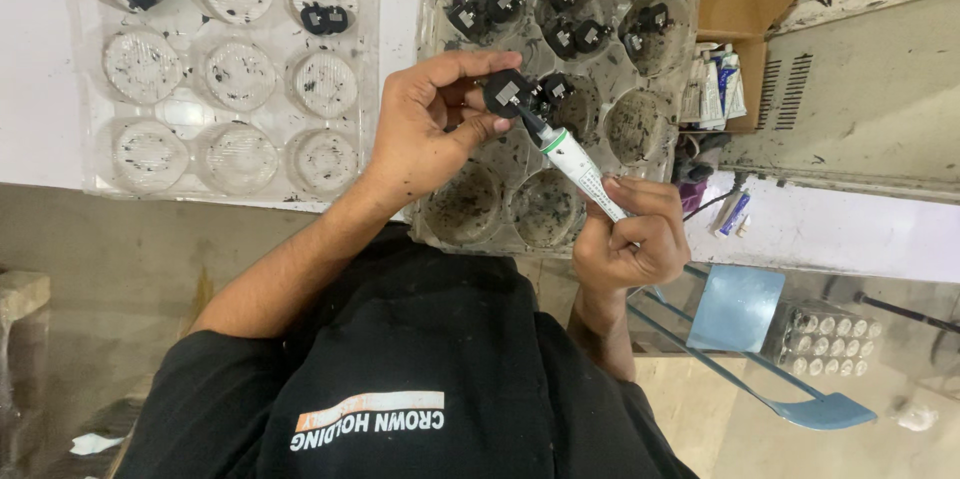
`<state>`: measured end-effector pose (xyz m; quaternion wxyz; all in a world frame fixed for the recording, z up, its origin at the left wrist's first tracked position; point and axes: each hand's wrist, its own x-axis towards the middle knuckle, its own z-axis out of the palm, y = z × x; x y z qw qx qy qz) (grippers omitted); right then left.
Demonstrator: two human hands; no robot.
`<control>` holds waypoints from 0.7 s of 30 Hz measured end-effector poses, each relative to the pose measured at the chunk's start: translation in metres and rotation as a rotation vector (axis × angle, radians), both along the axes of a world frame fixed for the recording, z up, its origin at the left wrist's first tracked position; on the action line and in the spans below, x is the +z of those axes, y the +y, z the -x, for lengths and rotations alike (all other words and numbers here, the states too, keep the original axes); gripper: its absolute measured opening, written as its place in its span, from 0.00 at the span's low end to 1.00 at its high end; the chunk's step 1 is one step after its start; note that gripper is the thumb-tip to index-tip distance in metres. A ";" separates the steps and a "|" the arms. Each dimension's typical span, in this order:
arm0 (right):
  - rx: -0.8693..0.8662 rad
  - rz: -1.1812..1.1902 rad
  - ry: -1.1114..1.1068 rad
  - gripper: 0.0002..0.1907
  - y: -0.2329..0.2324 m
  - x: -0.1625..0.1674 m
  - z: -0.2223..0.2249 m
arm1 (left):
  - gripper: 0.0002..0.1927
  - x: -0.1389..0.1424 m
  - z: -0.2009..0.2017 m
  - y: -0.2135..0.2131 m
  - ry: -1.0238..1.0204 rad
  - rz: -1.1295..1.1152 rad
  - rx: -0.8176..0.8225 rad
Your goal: The person picks small black plastic hub parts one at a time from a tray and squeezes adhesive from a tube onto each part, then places the glued part back into the tray and reaches for the next one.
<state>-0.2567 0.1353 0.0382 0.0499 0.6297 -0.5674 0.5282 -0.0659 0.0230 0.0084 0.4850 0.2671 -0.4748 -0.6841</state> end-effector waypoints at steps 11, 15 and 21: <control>-0.010 -0.013 -0.006 0.27 0.004 -0.005 0.001 | 0.26 -0.007 0.004 0.003 -0.016 -0.053 -0.005; -0.016 -0.016 -0.005 0.26 0.006 -0.007 0.001 | 0.26 -0.010 0.004 0.005 -0.038 -0.039 0.013; -0.027 -0.022 -0.006 0.26 0.010 -0.010 0.002 | 0.24 -0.019 0.010 0.005 0.052 -0.089 0.022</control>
